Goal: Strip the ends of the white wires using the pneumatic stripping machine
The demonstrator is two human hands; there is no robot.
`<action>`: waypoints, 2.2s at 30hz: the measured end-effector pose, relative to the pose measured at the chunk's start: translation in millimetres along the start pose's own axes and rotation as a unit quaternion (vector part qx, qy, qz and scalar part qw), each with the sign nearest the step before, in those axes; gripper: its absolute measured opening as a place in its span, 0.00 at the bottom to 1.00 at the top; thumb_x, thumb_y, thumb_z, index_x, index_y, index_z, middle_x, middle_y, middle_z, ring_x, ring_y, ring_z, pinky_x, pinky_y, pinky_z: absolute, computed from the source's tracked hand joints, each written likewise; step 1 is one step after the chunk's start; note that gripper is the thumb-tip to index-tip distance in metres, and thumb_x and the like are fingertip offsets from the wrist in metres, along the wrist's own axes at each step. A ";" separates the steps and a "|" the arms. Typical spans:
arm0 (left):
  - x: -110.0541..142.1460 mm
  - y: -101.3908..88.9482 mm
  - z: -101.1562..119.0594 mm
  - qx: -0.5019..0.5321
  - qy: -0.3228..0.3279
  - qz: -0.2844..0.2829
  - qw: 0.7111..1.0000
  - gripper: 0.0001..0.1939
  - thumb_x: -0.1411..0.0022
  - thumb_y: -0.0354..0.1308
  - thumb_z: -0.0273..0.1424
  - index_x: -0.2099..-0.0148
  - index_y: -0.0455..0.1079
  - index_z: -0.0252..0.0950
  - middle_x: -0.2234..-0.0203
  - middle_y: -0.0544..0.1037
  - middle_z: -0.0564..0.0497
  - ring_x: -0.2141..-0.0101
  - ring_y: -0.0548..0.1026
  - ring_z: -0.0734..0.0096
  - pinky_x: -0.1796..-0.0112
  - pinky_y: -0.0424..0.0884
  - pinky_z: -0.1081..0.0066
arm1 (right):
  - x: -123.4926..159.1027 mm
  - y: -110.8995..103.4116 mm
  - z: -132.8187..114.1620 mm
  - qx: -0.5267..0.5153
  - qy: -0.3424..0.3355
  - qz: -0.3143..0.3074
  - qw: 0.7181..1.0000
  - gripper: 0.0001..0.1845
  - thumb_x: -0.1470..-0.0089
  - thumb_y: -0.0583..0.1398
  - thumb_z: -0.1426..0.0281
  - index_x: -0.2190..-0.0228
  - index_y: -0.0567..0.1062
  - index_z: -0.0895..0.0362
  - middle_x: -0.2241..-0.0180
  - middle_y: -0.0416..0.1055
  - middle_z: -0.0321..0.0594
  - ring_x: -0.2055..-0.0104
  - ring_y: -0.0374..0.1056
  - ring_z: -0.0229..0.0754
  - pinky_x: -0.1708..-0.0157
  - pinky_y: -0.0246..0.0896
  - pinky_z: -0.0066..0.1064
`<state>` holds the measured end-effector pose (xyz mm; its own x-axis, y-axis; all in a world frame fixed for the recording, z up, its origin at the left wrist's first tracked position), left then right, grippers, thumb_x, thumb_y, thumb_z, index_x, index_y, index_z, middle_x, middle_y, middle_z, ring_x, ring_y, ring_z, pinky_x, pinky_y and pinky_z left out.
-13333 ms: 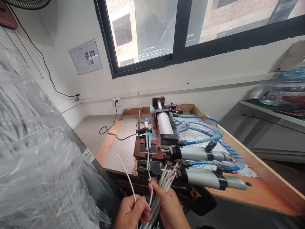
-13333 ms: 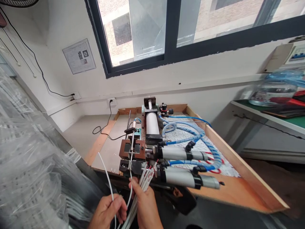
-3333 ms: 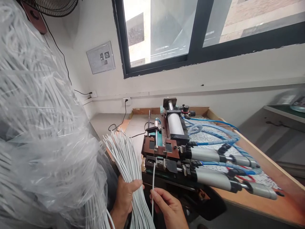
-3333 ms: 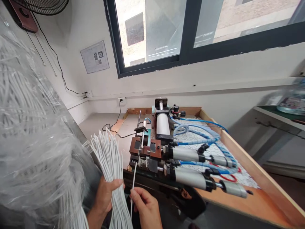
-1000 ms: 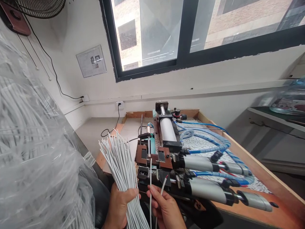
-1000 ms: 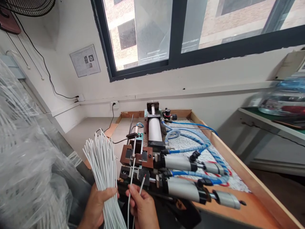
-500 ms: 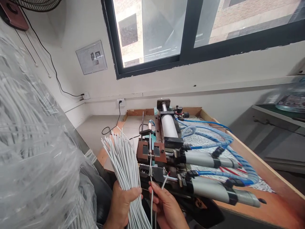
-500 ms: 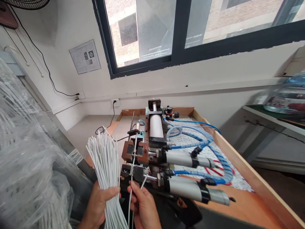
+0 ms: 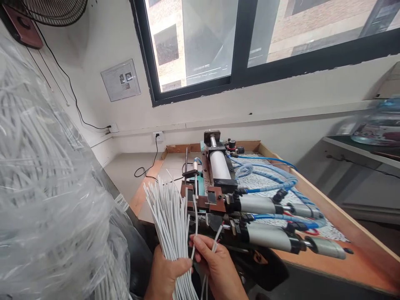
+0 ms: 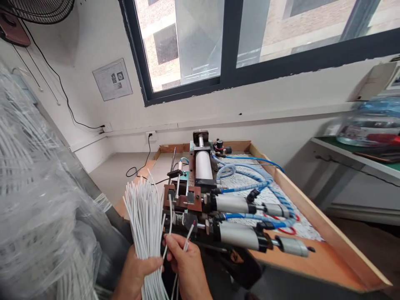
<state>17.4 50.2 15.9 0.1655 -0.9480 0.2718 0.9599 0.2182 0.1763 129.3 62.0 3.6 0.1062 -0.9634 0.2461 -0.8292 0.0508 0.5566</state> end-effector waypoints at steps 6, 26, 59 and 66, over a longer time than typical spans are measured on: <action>5.6 -18.0 -5.8 0.031 0.035 0.021 0.999 0.04 0.62 0.60 0.23 0.78 0.68 0.32 0.87 0.70 0.55 0.83 0.67 0.72 0.79 0.64 0.70 | 8.6 -13.8 13.9 0.019 0.011 0.058 0.998 0.16 0.65 0.65 0.61 0.83 0.73 0.63 0.90 0.59 0.32 0.87 0.44 0.27 0.86 0.33 0.23; -0.2 -13.5 -6.9 0.045 -0.001 0.029 0.999 0.04 0.65 0.60 0.25 0.80 0.69 0.33 0.90 0.70 0.55 0.84 0.67 0.71 0.80 0.62 0.71 | -5.0 -8.8 13.1 -0.042 0.040 0.053 0.997 0.17 0.64 0.64 0.61 0.86 0.65 0.60 0.90 0.51 0.26 0.87 0.40 0.26 0.85 0.30 0.23; 0.4 -6.3 0.0 0.054 0.065 -0.012 0.996 0.04 0.61 0.59 0.21 0.77 0.72 0.31 0.84 0.74 0.53 0.80 0.69 0.70 0.75 0.64 0.71 | 6.4 -6.1 17.7 0.107 -0.079 -0.064 0.989 0.10 0.62 0.63 0.63 0.83 0.73 0.58 0.83 0.64 0.33 0.79 0.52 0.35 0.79 0.49 0.26; -6.4 -3.2 9.9 0.090 0.043 -0.024 0.995 0.03 0.60 0.59 0.21 0.77 0.70 0.31 0.86 0.73 0.53 0.81 0.69 0.71 0.76 0.63 0.72 | -0.6 -16.6 18.6 0.026 -0.051 0.069 0.996 0.12 0.62 0.63 0.62 0.80 0.73 0.59 0.83 0.65 0.34 0.82 0.52 0.33 0.81 0.47 0.25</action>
<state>11.0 57.8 23.0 0.1472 -0.9727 0.1795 0.9119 0.2037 0.3562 132.7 56.8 -20.6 -0.0659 -0.9700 0.2340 -0.8596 0.1743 0.4803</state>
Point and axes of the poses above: each hand's wrist, its own x-axis away from the middle knuckle, its own y-axis out of the palm, z = x × y, the point moved 3 cm from there along -x, towards the middle knuckle
